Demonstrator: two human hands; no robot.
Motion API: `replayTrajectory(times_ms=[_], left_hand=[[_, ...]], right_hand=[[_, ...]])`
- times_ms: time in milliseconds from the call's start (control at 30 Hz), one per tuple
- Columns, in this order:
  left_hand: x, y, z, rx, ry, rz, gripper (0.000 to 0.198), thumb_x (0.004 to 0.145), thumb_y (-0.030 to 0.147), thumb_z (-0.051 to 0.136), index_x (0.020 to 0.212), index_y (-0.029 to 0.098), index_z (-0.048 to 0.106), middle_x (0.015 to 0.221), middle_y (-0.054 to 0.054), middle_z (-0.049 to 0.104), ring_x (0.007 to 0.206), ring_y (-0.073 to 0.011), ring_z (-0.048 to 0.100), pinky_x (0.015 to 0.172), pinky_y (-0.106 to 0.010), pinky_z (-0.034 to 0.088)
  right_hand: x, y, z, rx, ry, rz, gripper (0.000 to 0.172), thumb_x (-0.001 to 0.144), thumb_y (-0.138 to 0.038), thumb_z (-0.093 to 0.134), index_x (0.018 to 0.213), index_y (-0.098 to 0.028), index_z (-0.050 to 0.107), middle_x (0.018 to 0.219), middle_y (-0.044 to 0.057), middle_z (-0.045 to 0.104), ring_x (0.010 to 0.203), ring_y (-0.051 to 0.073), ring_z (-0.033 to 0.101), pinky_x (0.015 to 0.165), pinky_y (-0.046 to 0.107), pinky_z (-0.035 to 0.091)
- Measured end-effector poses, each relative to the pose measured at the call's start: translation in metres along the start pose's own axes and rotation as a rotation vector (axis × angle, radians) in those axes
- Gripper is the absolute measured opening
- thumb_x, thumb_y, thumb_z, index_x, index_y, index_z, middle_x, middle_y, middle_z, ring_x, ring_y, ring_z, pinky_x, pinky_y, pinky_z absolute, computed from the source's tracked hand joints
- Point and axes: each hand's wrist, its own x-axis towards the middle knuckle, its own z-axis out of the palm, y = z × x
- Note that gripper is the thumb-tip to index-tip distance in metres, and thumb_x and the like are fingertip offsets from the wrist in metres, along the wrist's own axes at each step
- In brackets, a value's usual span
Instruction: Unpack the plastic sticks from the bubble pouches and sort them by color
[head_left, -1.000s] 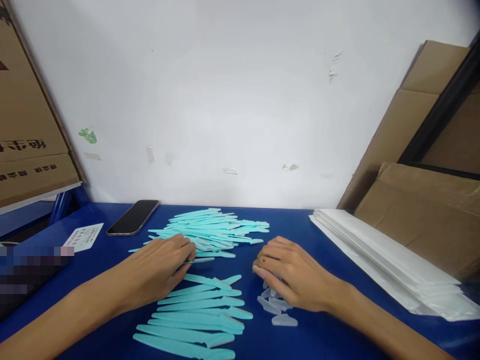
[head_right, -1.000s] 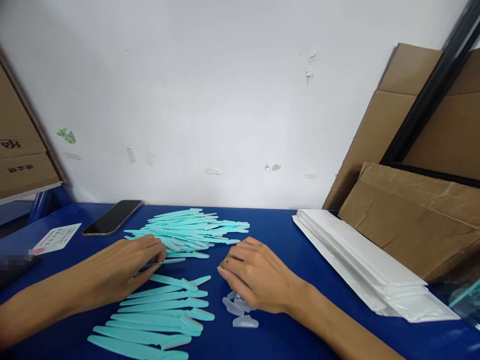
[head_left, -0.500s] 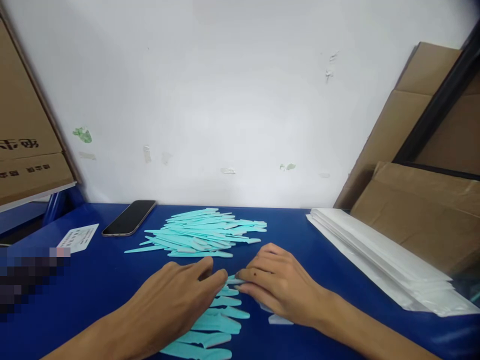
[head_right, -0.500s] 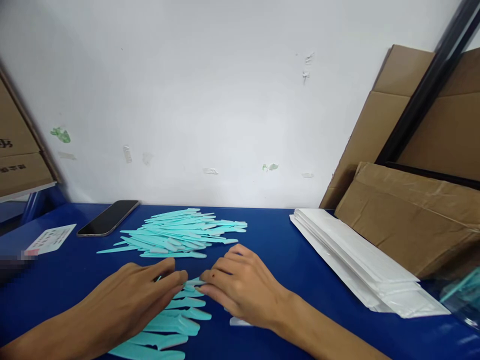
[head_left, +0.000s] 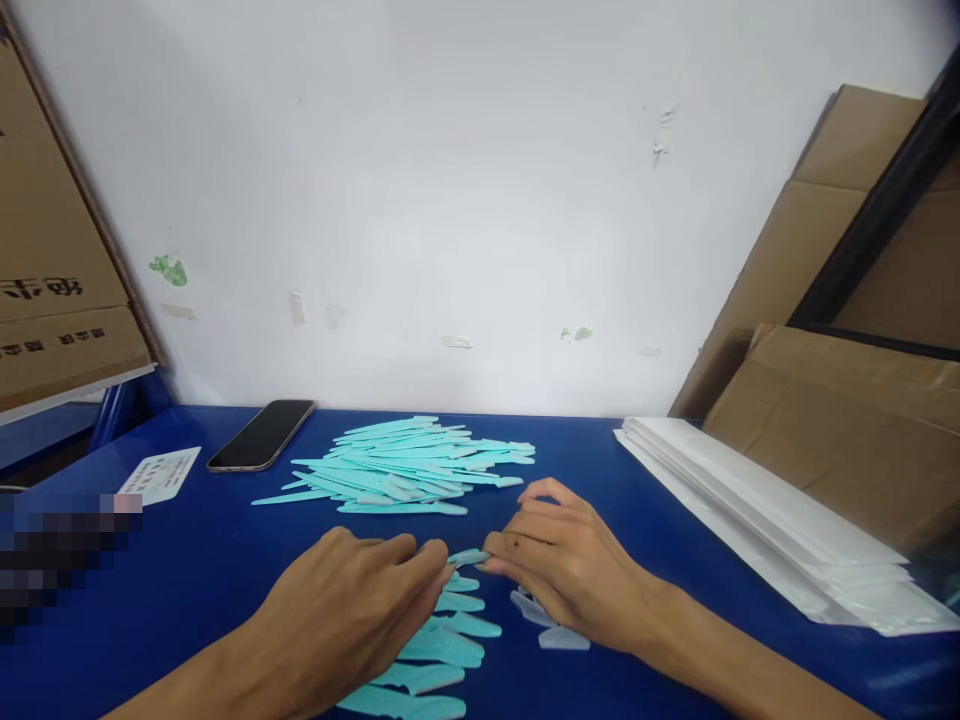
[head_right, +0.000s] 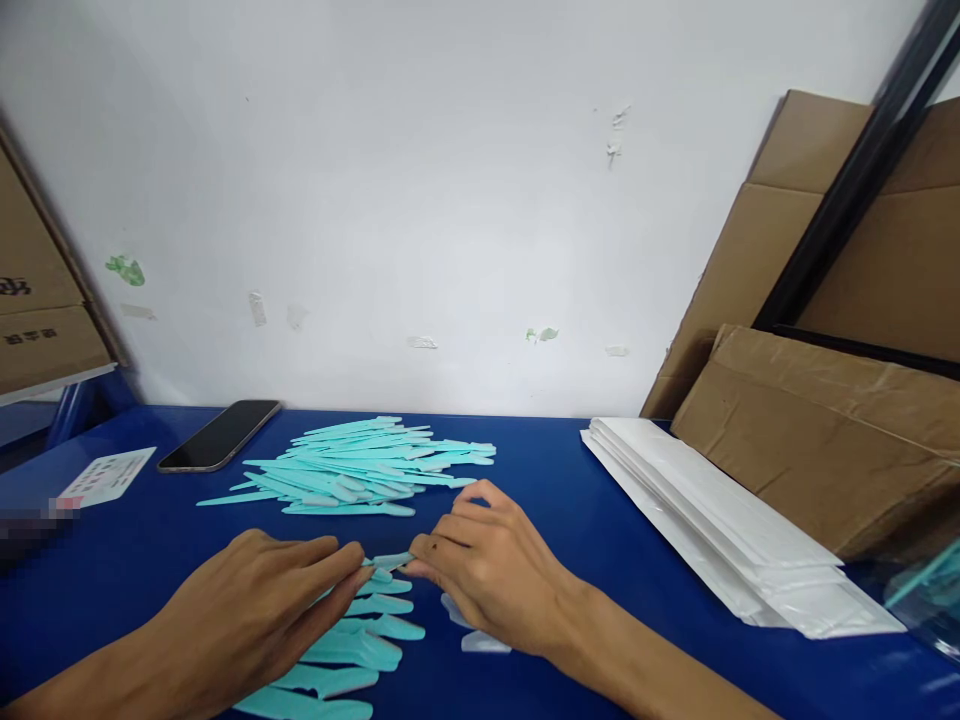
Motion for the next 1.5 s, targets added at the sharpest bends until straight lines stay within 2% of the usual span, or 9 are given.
replayTrajectory(times_ms=[200,367,500,633,767,1000,1200,1367,1500], left_hand=[[-0.001,-0.001,0.0,0.01,0.01,-0.001,0.03,0.111,0.027,0.03,0.087,0.025,0.049,0.058,0.005,0.056,0.038,-0.0172,0.051,0.046,-0.035,0.012],[-0.003,-0.033,0.001,0.048,0.071,-0.109,0.038,0.112,0.038,0.031,0.083,0.024,0.05,0.055,0.005,0.052,0.041,-0.0156,0.048,0.049,-0.033,0.018],[-0.002,-0.052,0.0,-0.113,-0.103,-0.158,0.035,0.112,0.032,0.028,0.095,0.022,0.057,0.077,0.0,0.061,0.059,-0.0163,0.055,0.054,-0.032,0.028],[0.0,-0.045,0.001,-0.231,-0.264,-0.131,0.033,0.11,0.026,0.033,0.093,0.021,0.06,0.09,-0.004,0.06,0.075,-0.0191,0.058,0.064,-0.032,0.04],[-0.002,-0.036,0.003,-0.298,-0.312,-0.09,0.028,0.11,0.024,0.036,0.103,0.022,0.063,0.1,-0.005,0.061,0.091,-0.0218,0.061,0.077,-0.033,0.045],[-0.003,-0.037,-0.005,-0.357,-0.322,-0.124,0.022,0.108,0.027,0.044,0.117,0.026,0.064,0.109,-0.005,0.064,0.089,-0.0193,0.066,0.074,-0.03,0.047],[0.0,-0.035,-0.009,-0.37,-0.332,-0.108,0.027,0.109,0.028,0.039,0.11,0.025,0.066,0.101,-0.004,0.064,0.078,-0.0166,0.063,0.066,-0.028,0.043],[-0.001,-0.047,0.006,-0.1,-0.26,-0.174,0.031,0.107,0.02,0.036,0.106,0.021,0.067,0.102,-0.008,0.064,0.084,-0.0213,0.062,0.061,-0.03,0.04],[-0.006,-0.058,0.018,0.027,-0.292,-0.207,0.023,0.103,0.018,0.044,0.102,0.02,0.067,0.1,-0.009,0.066,0.089,-0.0235,0.063,0.057,-0.028,0.039]], right_hand=[[0.001,-0.001,-0.002,0.019,-0.013,0.024,0.025,0.107,-0.026,0.051,0.094,-0.017,0.07,0.069,-0.002,0.066,0.059,0.012,0.052,0.083,0.033,0.042],[-0.006,0.021,-0.01,-0.029,-0.019,0.1,0.026,0.107,-0.025,0.052,0.097,-0.016,0.073,0.073,0.0,0.071,0.062,0.013,0.058,0.086,0.035,0.04],[-0.014,0.047,-0.017,-0.07,-0.147,0.224,0.024,0.107,-0.03,0.053,0.108,-0.021,0.075,0.086,0.001,0.077,0.076,0.016,0.067,0.086,0.036,0.04],[-0.018,0.06,-0.017,0.001,-0.288,0.208,0.022,0.105,-0.037,0.058,0.11,-0.024,0.075,0.097,0.0,0.079,0.084,0.016,0.07,0.095,0.038,0.039],[-0.017,0.059,-0.018,0.009,-0.377,0.21,0.028,0.104,-0.043,0.057,0.114,-0.023,0.075,0.102,0.002,0.078,0.092,0.019,0.07,0.094,0.038,0.042],[-0.012,0.042,-0.019,0.075,-0.413,0.279,0.038,0.111,-0.043,0.039,0.131,-0.026,0.066,0.123,0.006,0.069,0.115,0.021,0.063,0.102,0.041,0.042],[-0.007,0.031,-0.02,0.162,-0.444,0.284,0.033,0.111,-0.036,0.04,0.104,-0.022,0.069,0.1,0.002,0.07,0.094,0.016,0.063,0.089,0.034,0.044],[-0.007,0.033,-0.021,0.145,-0.44,0.268,0.039,0.112,-0.034,0.037,0.092,-0.019,0.068,0.088,0.001,0.068,0.082,0.015,0.061,0.086,0.035,0.042],[-0.009,0.034,-0.019,0.109,-0.381,0.226,0.039,0.111,-0.032,0.039,0.092,-0.018,0.07,0.092,0.002,0.069,0.085,0.015,0.062,0.089,0.036,0.042]])
